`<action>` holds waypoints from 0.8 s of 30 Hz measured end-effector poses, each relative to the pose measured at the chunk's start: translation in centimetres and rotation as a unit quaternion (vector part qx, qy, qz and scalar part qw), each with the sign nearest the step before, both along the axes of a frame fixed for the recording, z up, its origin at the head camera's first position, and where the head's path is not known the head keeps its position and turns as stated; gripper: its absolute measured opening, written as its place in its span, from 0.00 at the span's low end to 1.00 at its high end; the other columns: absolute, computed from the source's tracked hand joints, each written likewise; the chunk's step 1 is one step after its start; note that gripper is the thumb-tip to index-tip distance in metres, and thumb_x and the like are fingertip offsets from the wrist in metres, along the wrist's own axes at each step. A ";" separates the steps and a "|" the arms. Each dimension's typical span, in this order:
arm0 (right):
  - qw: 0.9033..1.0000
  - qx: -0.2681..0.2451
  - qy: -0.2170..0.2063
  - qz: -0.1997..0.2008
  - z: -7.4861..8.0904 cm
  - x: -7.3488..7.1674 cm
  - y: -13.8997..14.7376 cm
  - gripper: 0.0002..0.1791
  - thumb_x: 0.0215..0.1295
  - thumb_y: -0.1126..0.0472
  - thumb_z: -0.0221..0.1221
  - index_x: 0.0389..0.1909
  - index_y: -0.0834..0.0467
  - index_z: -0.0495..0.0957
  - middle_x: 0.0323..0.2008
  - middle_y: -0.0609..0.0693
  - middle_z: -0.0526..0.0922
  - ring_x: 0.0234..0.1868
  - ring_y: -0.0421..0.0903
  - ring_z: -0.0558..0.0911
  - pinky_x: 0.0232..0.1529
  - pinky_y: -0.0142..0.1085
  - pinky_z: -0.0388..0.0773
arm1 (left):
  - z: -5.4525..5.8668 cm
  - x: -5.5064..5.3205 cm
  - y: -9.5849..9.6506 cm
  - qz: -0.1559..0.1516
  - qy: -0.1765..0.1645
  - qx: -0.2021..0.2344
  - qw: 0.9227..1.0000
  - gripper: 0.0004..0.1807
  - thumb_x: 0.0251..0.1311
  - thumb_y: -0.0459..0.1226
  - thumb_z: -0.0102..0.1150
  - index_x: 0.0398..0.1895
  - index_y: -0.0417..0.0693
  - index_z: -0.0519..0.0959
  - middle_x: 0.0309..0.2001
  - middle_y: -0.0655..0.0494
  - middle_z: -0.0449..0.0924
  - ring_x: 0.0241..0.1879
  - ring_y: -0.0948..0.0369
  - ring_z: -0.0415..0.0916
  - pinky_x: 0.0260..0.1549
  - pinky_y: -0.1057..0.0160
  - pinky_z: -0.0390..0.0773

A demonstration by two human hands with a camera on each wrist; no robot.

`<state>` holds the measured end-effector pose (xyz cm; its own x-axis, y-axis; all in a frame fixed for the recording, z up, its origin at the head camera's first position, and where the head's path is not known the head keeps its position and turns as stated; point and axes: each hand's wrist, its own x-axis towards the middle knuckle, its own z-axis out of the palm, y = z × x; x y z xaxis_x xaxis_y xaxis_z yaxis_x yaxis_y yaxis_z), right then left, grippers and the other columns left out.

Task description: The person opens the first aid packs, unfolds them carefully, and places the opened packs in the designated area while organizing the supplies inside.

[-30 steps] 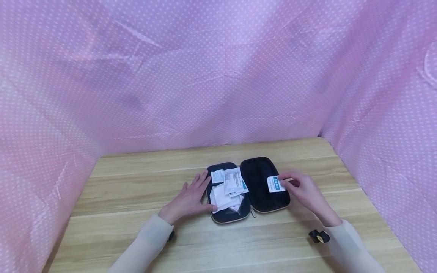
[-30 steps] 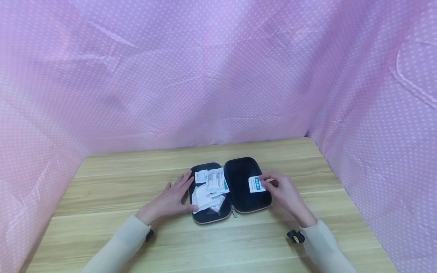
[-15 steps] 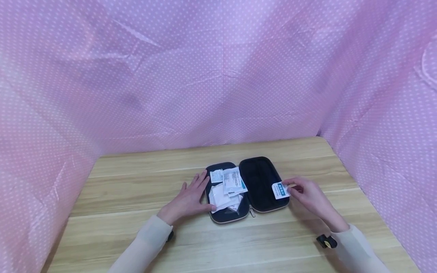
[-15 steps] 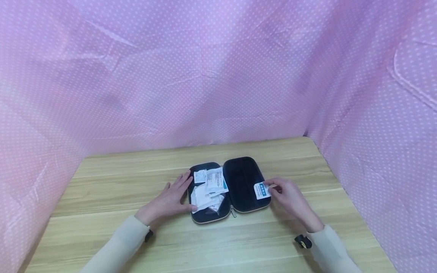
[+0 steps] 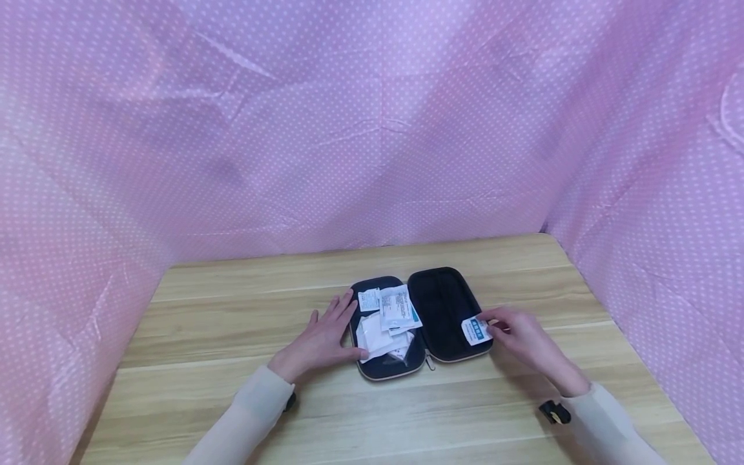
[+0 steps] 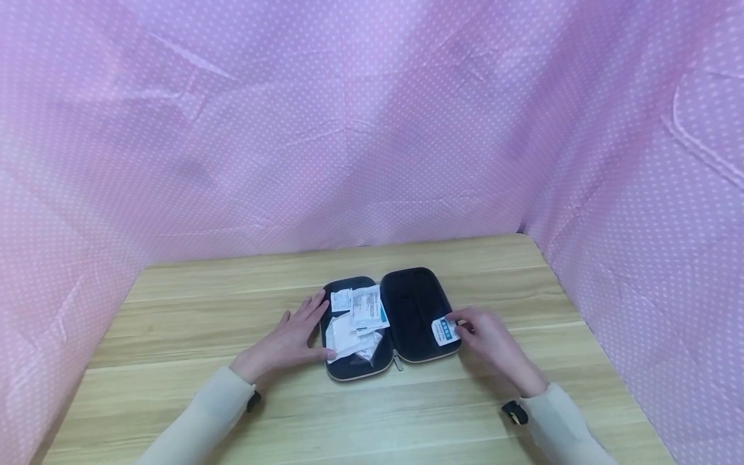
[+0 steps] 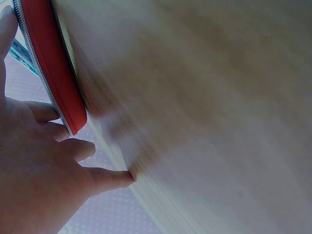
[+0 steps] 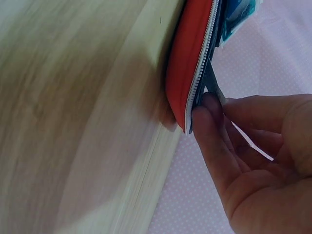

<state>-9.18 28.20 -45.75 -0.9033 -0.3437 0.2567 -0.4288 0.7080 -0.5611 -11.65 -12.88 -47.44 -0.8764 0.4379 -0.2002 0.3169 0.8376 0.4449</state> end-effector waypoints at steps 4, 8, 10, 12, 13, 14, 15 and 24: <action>1.000 0.009 -0.017 -0.003 0.2 0.0 -0.4 0.15 0.58 0.78 0.66 0.46 0.65 0.87 0.45 0.59 0.88 0.36 0.46 0.84 0.36 0.37 0.83 | 0.0 0.0 0.0 0.003 -0.006 -0.005 1.000 0.62 0.56 0.69 0.66 0.84 0.49 0.49 0.85 0.56 0.32 0.82 0.47 0.35 0.74 0.30 0.42; 0.999 0.024 -0.026 0.002 0.2 -0.1 -0.8 0.14 0.58 0.78 0.66 0.46 0.66 0.87 0.43 0.58 0.89 0.35 0.42 0.82 0.35 0.36 0.82 | 0.0 0.0 0.0 0.002 -0.004 -0.006 1.000 0.62 0.56 0.69 0.65 0.84 0.49 0.49 0.85 0.56 0.32 0.82 0.47 0.35 0.74 0.30 0.41; 0.999 0.027 -0.031 0.010 0.1 -0.1 -1.1 0.14 0.58 0.78 0.66 0.45 0.67 0.87 0.41 0.57 0.89 0.35 0.40 0.80 0.34 0.36 0.81 | 0.0 0.0 0.0 0.000 -0.001 -0.004 1.000 0.61 0.56 0.68 0.65 0.84 0.49 0.50 0.85 0.55 0.33 0.82 0.46 0.35 0.74 0.30 0.42; 0.999 0.027 -0.039 0.016 -0.1 -0.1 -1.2 0.14 0.58 0.77 0.65 0.45 0.67 0.87 0.39 0.56 0.89 0.35 0.40 0.80 0.34 0.36 0.81 | 0.0 0.0 0.0 0.000 -0.001 -0.003 1.000 0.61 0.56 0.69 0.65 0.84 0.49 0.50 0.85 0.56 0.33 0.82 0.46 0.35 0.74 0.30 0.41; 0.999 0.027 -0.043 0.017 -0.2 -0.2 -1.3 0.14 0.58 0.77 0.65 0.46 0.67 0.87 0.39 0.56 0.89 0.35 0.40 0.79 0.34 0.36 0.81 | 0.0 0.0 0.0 0.000 -0.001 -0.003 1.000 0.61 0.56 0.69 0.65 0.84 0.49 0.50 0.85 0.56 0.33 0.82 0.46 0.35 0.74 0.30 0.41; 0.998 0.028 -0.046 0.017 -0.2 -0.2 -1.4 0.14 0.59 0.77 0.65 0.46 0.66 0.87 0.40 0.56 0.89 0.35 0.40 0.79 0.35 0.36 0.80 | 0.0 0.0 0.0 0.001 -0.001 -0.001 1.000 0.61 0.56 0.69 0.65 0.84 0.49 0.50 0.85 0.56 0.33 0.82 0.46 0.35 0.74 0.30 0.41; 0.998 0.029 -0.048 0.016 -0.3 -0.2 -1.4 0.14 0.59 0.77 0.65 0.46 0.66 0.87 0.40 0.56 0.89 0.36 0.40 0.80 0.36 0.36 0.81 | 0.0 0.0 0.0 0.001 0.000 0.002 1.000 0.61 0.56 0.68 0.66 0.84 0.48 0.51 0.85 0.56 0.34 0.82 0.46 0.35 0.74 0.30 0.41; 0.997 0.021 -0.078 0.010 -0.6 -0.1 -2.1 0.15 0.61 0.76 0.64 0.48 0.66 0.86 0.42 0.57 0.88 0.34 0.39 0.77 0.33 0.33 0.76 | 0.1 0.1 0.0 0.003 0.000 0.004 1.000 0.61 0.56 0.68 0.66 0.84 0.48 0.51 0.85 0.56 0.33 0.82 0.46 0.35 0.74 0.29 0.41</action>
